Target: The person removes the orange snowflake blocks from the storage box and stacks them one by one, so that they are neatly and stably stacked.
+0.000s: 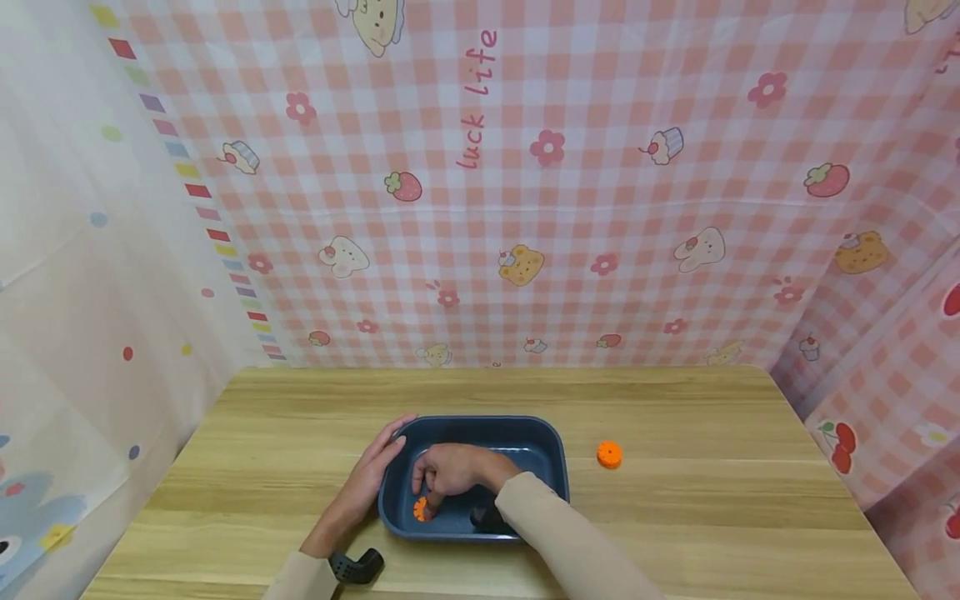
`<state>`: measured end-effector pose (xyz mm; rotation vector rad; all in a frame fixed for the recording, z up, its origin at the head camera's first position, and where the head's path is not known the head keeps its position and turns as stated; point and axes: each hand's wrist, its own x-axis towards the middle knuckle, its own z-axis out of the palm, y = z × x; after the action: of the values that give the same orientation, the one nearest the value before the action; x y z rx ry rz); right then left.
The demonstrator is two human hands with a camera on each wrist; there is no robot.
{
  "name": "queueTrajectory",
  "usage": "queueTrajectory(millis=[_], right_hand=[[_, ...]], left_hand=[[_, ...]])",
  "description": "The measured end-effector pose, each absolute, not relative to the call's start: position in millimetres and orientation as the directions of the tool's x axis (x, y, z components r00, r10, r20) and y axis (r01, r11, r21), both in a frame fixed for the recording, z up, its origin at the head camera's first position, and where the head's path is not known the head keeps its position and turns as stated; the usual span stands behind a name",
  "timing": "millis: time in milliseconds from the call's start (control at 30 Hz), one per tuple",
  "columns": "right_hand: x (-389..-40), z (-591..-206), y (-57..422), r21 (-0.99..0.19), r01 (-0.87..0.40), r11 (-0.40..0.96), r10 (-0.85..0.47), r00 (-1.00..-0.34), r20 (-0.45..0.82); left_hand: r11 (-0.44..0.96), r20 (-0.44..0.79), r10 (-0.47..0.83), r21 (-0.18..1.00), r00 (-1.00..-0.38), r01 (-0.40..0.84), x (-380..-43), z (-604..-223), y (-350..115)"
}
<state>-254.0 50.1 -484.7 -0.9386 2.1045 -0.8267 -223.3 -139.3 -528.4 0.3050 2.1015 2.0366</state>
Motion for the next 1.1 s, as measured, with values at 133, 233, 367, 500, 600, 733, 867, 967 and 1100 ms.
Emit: queueTrajectory(millis=[133,233,367,500,600,733,867,967,1100], right_hand=[[-253.2,-483.6,51.1,-0.751,-0.376,0.542,-0.8,-0.505,-0.324],[-252.7,-484.1,51.9,-0.744,-0.386,0.546,-0.799,-0.507,-0.323],[-252.9,-484.2,52.4,-0.735,-0.391,0.553,-0.797,-0.505,-0.331],[-253.2,-482.5,52.9,-0.718,-0.411,0.562,-0.797,-0.5,-0.338],[-252.8,-481.4,53.6,-0.708,-0.424,0.565,-0.797,-0.503,-0.335],[-252.4,-481.2,54.5,-0.701,-0.426,0.571,-0.79,-0.518,-0.328],[-253.3,-481.4,55.8,-0.709,-0.416,0.57,-0.784,-0.534,-0.317],[-254.6,-481.1,57.4,-0.729,-0.394,0.56,-0.783,-0.54,-0.31],[-255.6,-478.4,60.7,-0.748,-0.373,0.549,-0.785,-0.538,-0.308]], left_hand=[[0.032,0.011,0.29,0.999,-0.957,0.021,-222.7,-528.2,-138.6],[0.041,0.01,0.294,0.999,-0.956,0.023,-222.7,-528.7,-138.3],[0.045,0.008,0.296,0.999,-0.955,0.023,-222.8,-529.6,-138.3],[0.043,0.012,0.297,0.999,-0.955,0.026,-223.0,-530.0,-138.3],[0.053,0.026,0.302,0.998,-0.953,0.044,-223.1,-529.8,-138.2],[0.051,0.024,0.298,0.998,-0.954,0.041,-222.8,-529.2,-138.1],[0.035,0.016,0.297,0.999,-0.955,0.027,-222.3,-529.0,-138.3],[0.031,0.015,0.302,0.999,-0.953,0.025,-222.0,-528.9,-138.7],[0.033,0.019,0.296,0.999,-0.955,0.03,-222.0,-528.1,-139.2]])
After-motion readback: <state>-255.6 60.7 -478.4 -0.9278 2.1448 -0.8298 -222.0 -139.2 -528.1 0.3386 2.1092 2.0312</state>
